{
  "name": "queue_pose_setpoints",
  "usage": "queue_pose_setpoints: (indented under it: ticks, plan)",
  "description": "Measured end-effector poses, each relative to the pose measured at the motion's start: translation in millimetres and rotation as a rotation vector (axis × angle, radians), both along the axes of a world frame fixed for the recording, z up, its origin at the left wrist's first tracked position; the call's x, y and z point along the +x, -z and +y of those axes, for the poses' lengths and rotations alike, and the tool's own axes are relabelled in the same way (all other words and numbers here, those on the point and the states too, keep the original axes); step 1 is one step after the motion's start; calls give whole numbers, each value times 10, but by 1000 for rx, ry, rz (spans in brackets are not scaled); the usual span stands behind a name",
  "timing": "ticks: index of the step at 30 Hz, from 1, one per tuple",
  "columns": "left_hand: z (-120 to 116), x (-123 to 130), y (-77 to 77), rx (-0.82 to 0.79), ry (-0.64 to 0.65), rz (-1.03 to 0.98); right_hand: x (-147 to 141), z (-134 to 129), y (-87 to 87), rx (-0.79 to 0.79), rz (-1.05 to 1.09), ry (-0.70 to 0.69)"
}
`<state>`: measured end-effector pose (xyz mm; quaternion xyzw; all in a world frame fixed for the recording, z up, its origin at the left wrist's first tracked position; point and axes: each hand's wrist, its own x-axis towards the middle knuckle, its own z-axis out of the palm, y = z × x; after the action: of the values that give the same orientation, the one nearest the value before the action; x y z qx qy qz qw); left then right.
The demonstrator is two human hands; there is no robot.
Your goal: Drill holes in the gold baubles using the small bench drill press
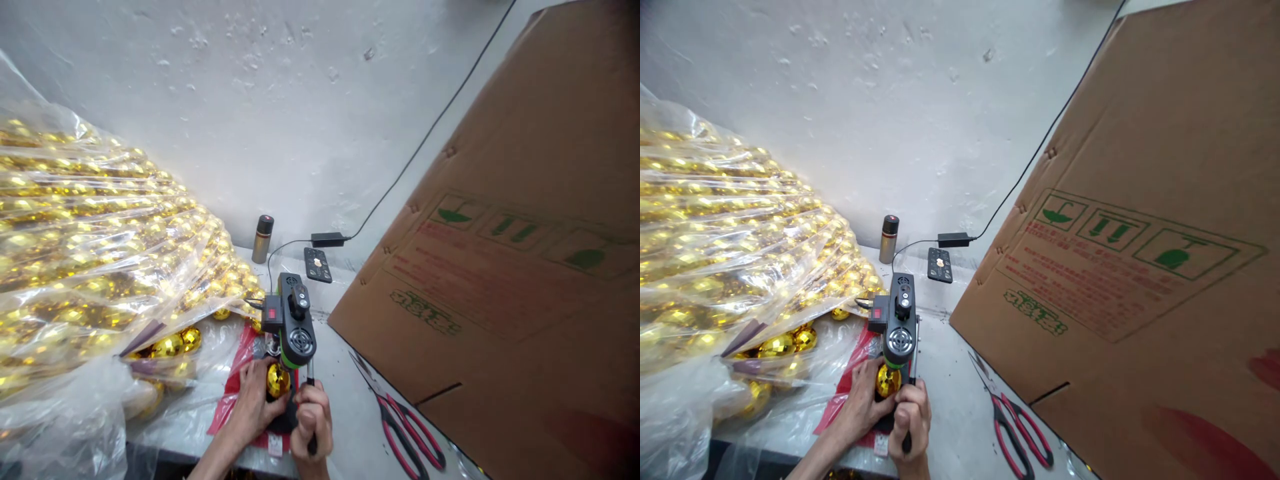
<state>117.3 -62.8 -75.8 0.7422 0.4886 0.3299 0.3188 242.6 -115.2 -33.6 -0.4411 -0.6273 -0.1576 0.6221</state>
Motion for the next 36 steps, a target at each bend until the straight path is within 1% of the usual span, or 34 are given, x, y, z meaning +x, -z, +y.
queue_pose_setpoints:
  ticks: [2,4,6,7,9,12,14,16,17,18,20,22,23,24,26,27,29,30,32,34,36]
  plan:
    - [-3,-1,14,2,2,-5,46,32,25,9,-75,-23]
    - [-8,-2,24,-2,3,-13,84,44,13,13,-101,-47]
    - [-8,1,28,-7,-2,-21,99,28,-59,10,-108,-55]
    - [-3,5,28,-8,-6,-24,97,11,-128,4,-105,-57]
    - [13,18,26,4,-15,-29,80,-30,-340,-21,-62,-73]
    - [12,20,49,42,-33,-44,41,-76,-785,-117,104,-128]
    - [-50,-27,113,74,-31,-47,19,-84,-1053,-174,135,-133]
    - [-174,-135,231,134,-1,-30,3,-81,-1206,-182,143,-142]
    - [-250,-211,304,182,21,-14,-4,-78,-1231,-179,146,-145]
    - [-325,-297,377,238,49,6,-12,-77,-1224,-172,148,-147]
    - [-434,-476,487,347,97,38,-30,-76,-1147,-162,152,-144]
    - [-427,-623,495,400,104,62,-50,-78,-1041,-143,154,-143]
    - [-365,-671,454,403,73,71,-59,-79,-996,-134,155,-145]
    - [-265,-698,385,395,13,80,-67,-78,-960,-126,157,-149]
    - [30,-688,197,384,-148,94,-76,-75,-918,-122,167,-156]
    - [205,-655,95,391,-190,105,-77,-72,-908,-124,176,-158]
    - [551,-549,-92,368,-172,164,-77,-70,-897,-129,194,-159]
    - [703,-485,-166,327,-158,214,-77,-72,-891,-131,202,-158]
    - [939,-349,-273,247,-119,288,-77,-80,-874,-136,209,-156]
    - [1083,-221,-334,205,-87,312,-79,-92,-851,-138,206,-157]
    - [1157,-114,-372,183,-50,314,-83,-102,-832,-143,202,-157]
